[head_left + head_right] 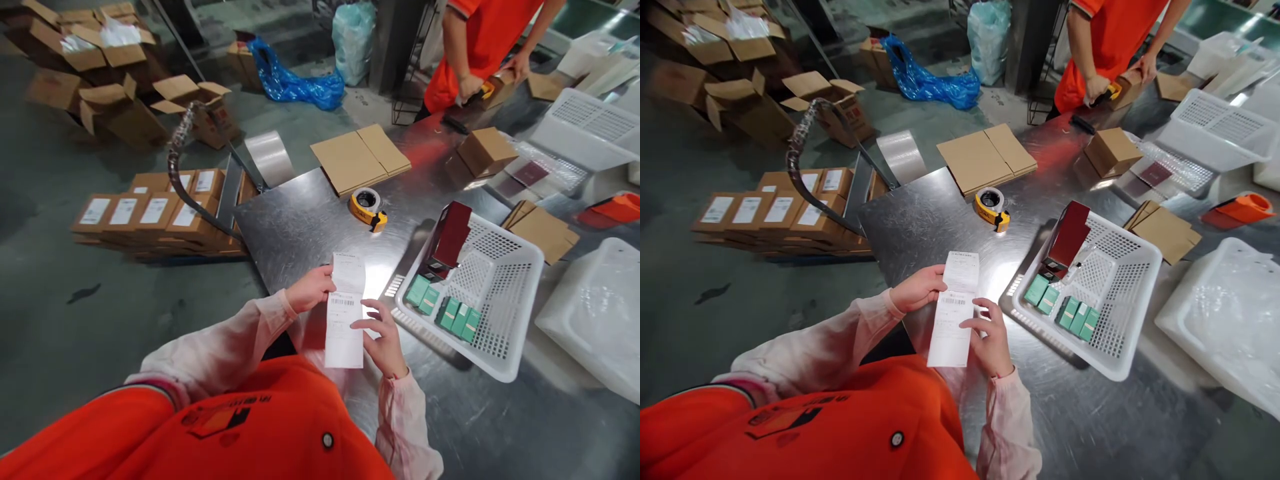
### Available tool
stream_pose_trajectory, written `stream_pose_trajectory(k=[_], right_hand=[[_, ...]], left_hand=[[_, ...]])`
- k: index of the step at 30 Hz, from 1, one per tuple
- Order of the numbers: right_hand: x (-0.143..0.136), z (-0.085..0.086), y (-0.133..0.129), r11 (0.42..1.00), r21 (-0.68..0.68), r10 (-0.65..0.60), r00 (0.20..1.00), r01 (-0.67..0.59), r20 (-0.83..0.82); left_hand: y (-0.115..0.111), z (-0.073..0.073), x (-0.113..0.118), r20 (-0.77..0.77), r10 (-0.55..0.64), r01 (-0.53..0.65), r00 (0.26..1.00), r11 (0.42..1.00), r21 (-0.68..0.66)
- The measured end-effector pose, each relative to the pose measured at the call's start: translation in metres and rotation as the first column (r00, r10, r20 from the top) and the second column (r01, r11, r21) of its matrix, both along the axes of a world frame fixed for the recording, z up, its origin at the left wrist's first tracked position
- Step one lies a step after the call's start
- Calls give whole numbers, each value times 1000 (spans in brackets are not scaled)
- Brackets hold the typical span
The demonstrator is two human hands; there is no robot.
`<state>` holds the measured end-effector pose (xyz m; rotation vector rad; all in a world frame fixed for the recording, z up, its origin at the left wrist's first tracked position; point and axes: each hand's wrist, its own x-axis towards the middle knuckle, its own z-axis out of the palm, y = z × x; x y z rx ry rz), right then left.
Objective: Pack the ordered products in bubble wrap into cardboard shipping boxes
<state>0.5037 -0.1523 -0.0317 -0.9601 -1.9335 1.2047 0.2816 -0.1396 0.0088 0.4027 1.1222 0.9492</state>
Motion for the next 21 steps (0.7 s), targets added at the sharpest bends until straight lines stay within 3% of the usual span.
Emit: stream_pose_trajectory(k=[21], right_hand=[[-4, 1, -3, 1000, -20, -10, 1000, 10, 0]], left_hand=[[-2, -3, 2, 21, 34, -34, 999, 999, -3]])
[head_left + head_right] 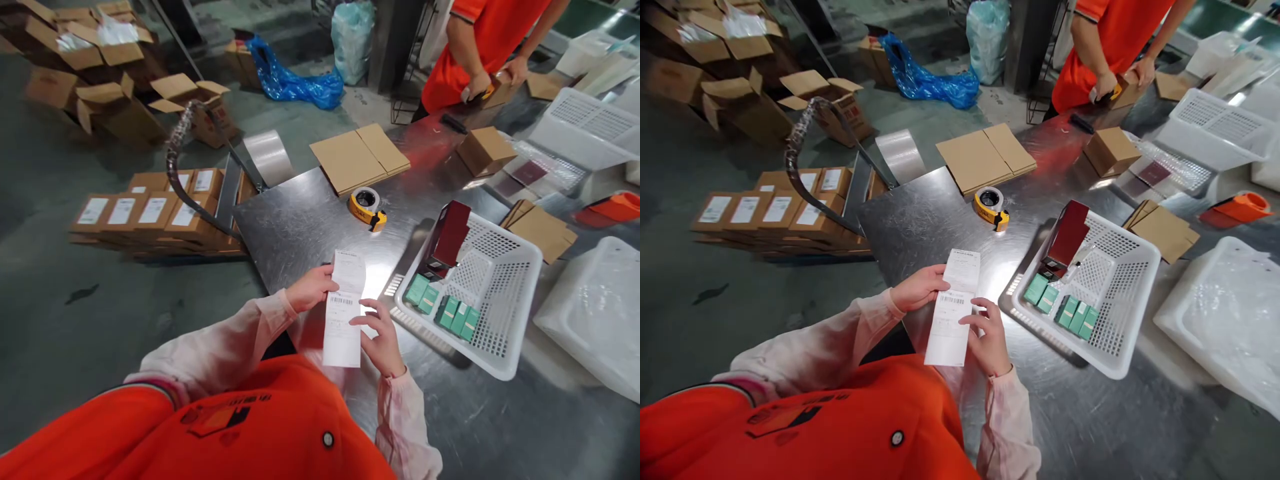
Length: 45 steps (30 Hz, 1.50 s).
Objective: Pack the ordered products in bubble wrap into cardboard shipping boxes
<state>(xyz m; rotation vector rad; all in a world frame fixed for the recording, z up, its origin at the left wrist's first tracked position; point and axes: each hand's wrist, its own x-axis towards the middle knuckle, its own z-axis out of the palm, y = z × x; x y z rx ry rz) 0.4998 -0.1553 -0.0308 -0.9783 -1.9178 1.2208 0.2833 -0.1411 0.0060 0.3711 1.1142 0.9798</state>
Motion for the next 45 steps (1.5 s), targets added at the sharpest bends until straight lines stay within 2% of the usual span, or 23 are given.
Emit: stream_pose_trajectory(k=[11, 15, 16, 18, 21, 24, 26, 29, 33, 35, 39, 45], right_hand=[[0, 5, -3, 997, -60, 39, 999, -38, 21], [30, 10, 7, 982, -182, 52, 998, -47, 24], [43, 10, 13, 975, -221, 4, 1000, 2, 26], [78, 8, 28, 939, -284, -182, 981, 193, 63], [133, 0, 55, 796, -269, -505, 840, 542, 200], [171, -15, 79, 692, -192, -618, 709, 695, 340], [181, -26, 91, 672, -176, -613, 674, 720, 412], [177, -39, 100, 650, -152, -593, 622, 745, 511], [162, -45, 100, 700, -40, -459, 492, 713, 740], [158, -44, 99, 719, -9, -426, 451, 695, 785], [154, -41, 97, 721, 6, -407, 415, 693, 814], [151, -38, 97, 753, -8, -356, 417, 658, 836]], left_hand=[[1, -4, 3, -9, 17, -17, 1000, 1000, -4], [0, -6, 3, -18, 15, -15, 1000, 1000, -25], [0, -7, 3, -20, 12, -13, 1000, 999, -31], [0, -8, 1, -20, 1, -2, 1000, 999, -44], [0, -9, 0, -10, -16, 15, 1000, 998, -56], [1, -9, 2, -11, -9, 8, 1000, 999, -48], [3, -10, 4, -15, 6, -7, 1000, 999, -41], [6, -10, 6, -24, 22, -23, 999, 999, -42], [8, -9, 8, -50, 35, -38, 998, 998, -53], [8, -10, 8, -55, 33, -36, 998, 998, -56], [8, -12, 9, -48, 7, -9, 999, 999, -45], [7, -14, 9, -57, -19, 17, 998, 999, -36]])
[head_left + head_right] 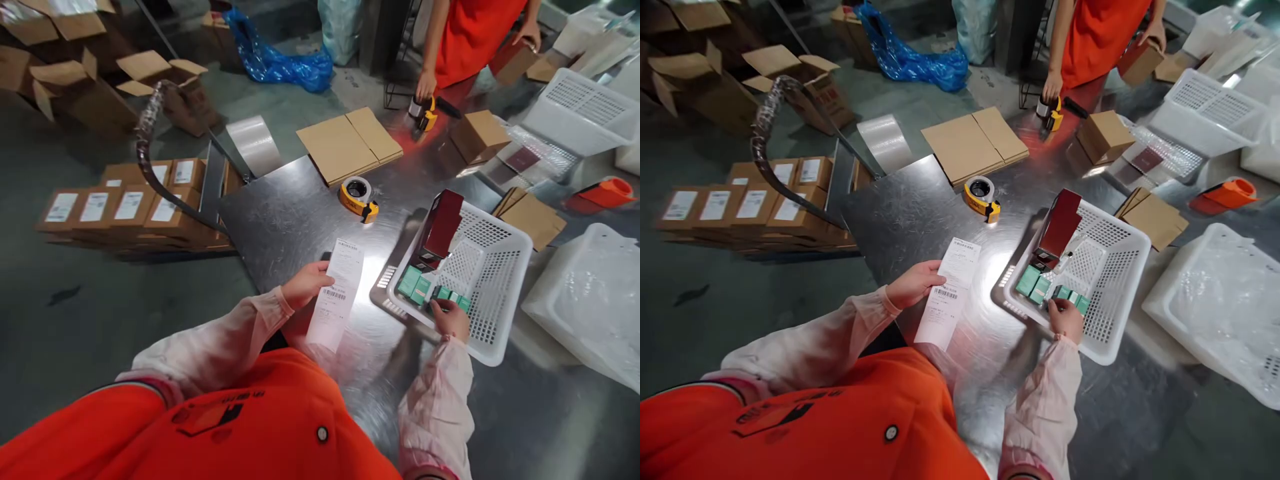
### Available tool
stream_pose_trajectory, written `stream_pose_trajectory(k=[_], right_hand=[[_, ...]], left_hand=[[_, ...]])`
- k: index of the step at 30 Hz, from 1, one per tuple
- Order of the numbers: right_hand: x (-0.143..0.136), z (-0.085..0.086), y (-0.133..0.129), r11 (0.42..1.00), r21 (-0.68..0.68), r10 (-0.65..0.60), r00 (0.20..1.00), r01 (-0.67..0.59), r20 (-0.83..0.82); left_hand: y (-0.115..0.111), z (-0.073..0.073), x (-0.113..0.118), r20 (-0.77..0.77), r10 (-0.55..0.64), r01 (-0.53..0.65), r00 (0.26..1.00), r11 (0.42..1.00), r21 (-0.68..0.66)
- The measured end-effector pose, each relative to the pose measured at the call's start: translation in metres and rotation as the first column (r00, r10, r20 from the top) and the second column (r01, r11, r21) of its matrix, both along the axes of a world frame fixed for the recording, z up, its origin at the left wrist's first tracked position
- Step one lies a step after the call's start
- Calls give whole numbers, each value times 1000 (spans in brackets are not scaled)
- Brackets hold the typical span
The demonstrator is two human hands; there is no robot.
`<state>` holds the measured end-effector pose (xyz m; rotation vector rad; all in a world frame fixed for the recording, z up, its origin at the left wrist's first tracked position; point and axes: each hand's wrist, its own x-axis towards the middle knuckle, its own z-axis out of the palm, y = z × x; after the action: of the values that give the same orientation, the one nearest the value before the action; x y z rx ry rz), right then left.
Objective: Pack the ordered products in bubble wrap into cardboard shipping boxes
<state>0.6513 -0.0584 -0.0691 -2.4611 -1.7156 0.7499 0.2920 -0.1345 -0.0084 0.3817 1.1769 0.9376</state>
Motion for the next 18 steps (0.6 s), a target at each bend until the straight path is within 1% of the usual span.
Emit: stream_pose_trajectory(k=[6, 11, 14, 18], right_hand=[[-2, 2, 3, 999, -46, 9, 1000, -9, -2], [-1, 2, 5, 995, -102, 17, 1000, -18, -8], [-1, 1, 3, 994, -100, 30, 999, -32, -18], [-1, -2, 4, 997, -64, 29, 1000, -30, -11]], left_hand=[[-3, -2, 0, -3, 13, -13, 1000, 1000, -14], [-5, 0, 0, -2, 8, -8, 1000, 1000, -14], [-6, 1, -1, -7, -4, 4, 1000, 1000, -14], [-8, 0, -3, -11, -20, 20, 1000, 999, -26]])
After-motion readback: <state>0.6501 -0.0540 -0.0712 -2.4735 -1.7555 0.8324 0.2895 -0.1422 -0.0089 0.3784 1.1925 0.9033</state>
